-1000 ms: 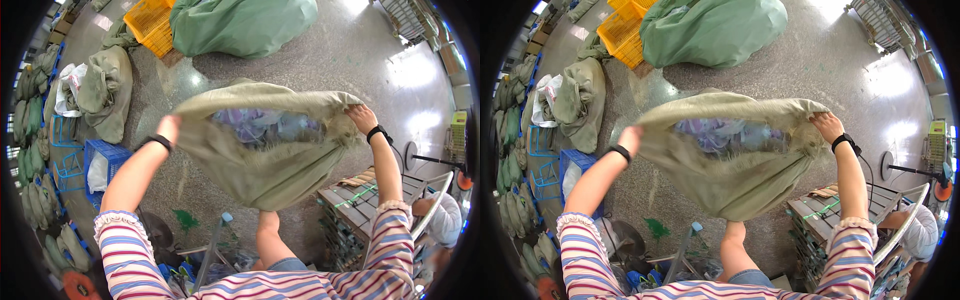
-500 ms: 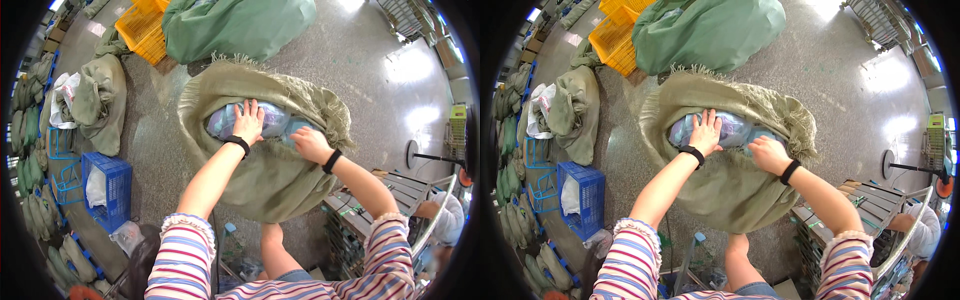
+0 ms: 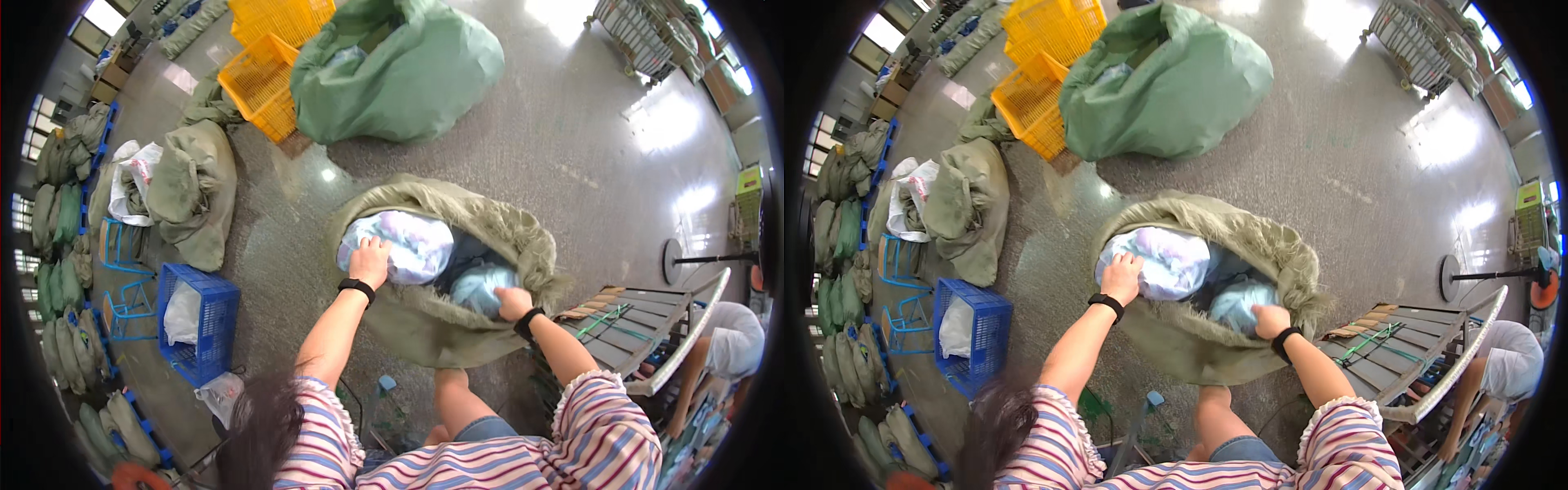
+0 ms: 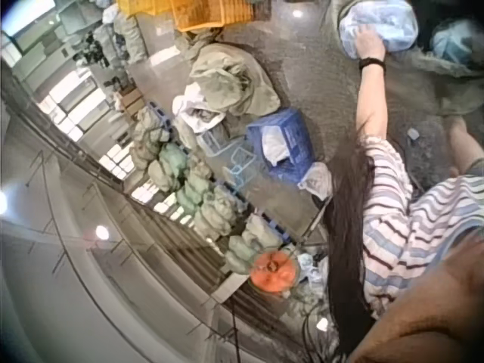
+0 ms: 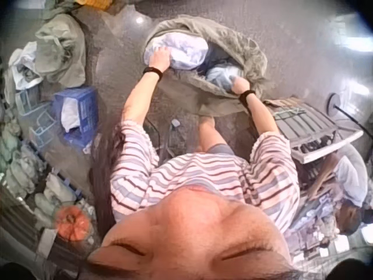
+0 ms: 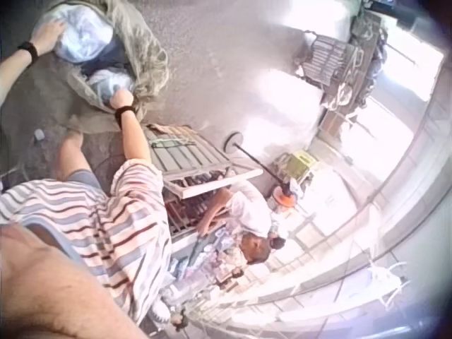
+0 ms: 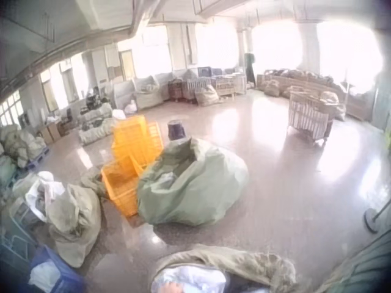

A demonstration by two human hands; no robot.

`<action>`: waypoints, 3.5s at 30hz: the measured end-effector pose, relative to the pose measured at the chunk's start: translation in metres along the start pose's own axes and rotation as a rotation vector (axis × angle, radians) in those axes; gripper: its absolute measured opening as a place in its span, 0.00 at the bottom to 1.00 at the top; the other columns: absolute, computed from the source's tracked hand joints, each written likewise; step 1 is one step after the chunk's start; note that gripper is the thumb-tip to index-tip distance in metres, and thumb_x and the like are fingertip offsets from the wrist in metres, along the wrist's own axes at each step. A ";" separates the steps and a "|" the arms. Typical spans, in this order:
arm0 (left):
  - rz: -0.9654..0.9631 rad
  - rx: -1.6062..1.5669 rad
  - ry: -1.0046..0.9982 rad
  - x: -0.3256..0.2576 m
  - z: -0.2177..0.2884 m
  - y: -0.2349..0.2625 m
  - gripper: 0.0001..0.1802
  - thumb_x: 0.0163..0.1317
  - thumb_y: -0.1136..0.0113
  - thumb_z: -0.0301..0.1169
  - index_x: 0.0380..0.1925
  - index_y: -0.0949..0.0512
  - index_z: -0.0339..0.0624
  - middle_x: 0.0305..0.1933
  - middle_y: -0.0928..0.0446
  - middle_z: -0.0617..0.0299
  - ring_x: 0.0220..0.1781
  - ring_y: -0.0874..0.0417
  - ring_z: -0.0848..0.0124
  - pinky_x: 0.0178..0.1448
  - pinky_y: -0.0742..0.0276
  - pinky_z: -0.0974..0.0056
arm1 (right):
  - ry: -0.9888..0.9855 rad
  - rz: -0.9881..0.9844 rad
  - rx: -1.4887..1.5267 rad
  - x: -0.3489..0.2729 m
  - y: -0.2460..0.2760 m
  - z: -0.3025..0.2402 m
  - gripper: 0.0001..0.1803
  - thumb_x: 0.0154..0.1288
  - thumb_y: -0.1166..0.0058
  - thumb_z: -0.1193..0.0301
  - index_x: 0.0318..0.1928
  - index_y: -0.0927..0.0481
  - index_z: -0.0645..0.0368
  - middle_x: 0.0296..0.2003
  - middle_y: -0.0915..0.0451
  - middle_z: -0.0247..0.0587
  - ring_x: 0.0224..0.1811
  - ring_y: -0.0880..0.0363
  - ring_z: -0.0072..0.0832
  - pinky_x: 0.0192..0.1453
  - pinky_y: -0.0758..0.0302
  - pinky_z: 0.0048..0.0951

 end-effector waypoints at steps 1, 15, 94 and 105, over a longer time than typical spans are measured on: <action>-0.016 -0.077 0.016 -0.005 0.008 0.029 0.09 0.45 0.42 0.29 0.30 0.25 0.47 0.35 0.28 0.61 0.41 0.25 0.61 0.36 0.26 0.56 | 0.021 -0.132 0.108 -0.022 -0.003 -0.001 0.26 0.43 0.43 0.69 0.49 0.24 0.54 0.37 0.20 0.51 0.40 0.22 0.49 0.45 0.25 0.43; 1.174 -0.993 0.419 -0.483 0.149 0.542 0.17 0.50 0.47 0.20 0.43 0.25 0.33 0.44 0.24 0.60 0.42 0.25 0.73 0.50 0.31 0.69 | 0.845 -0.139 1.579 -0.250 0.346 -0.250 0.24 0.55 0.45 0.81 0.54 0.30 0.63 0.47 0.22 0.44 0.45 0.21 0.34 0.50 0.23 0.37; 0.842 -0.004 3.698 -0.730 1.154 0.133 0.40 0.37 0.28 0.39 0.55 0.32 0.48 0.71 0.52 0.49 0.72 0.56 0.44 0.67 0.56 0.35 | 3.960 -0.368 -1.452 -1.274 -0.348 0.126 0.43 0.24 0.25 0.60 0.51 0.26 0.38 0.48 0.33 0.47 0.52 0.33 0.45 0.46 0.33 0.41; 1.521 0.448 3.785 -0.670 1.166 0.146 0.35 0.46 0.34 0.35 0.57 0.34 0.49 0.69 0.48 0.50 0.72 0.56 0.44 0.68 0.51 0.43 | 3.928 -1.111 -0.669 -1.397 -0.340 0.117 0.23 0.50 0.48 0.78 0.47 0.24 0.41 0.39 0.31 0.48 0.38 0.25 0.45 0.39 0.25 0.40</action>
Point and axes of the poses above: each hand's wrist, its own x-axis towards the middle knuckle, its own y-axis out of the back of the hand, z = x × y, the point moved 10 cm from there along x, towards the middle knuckle
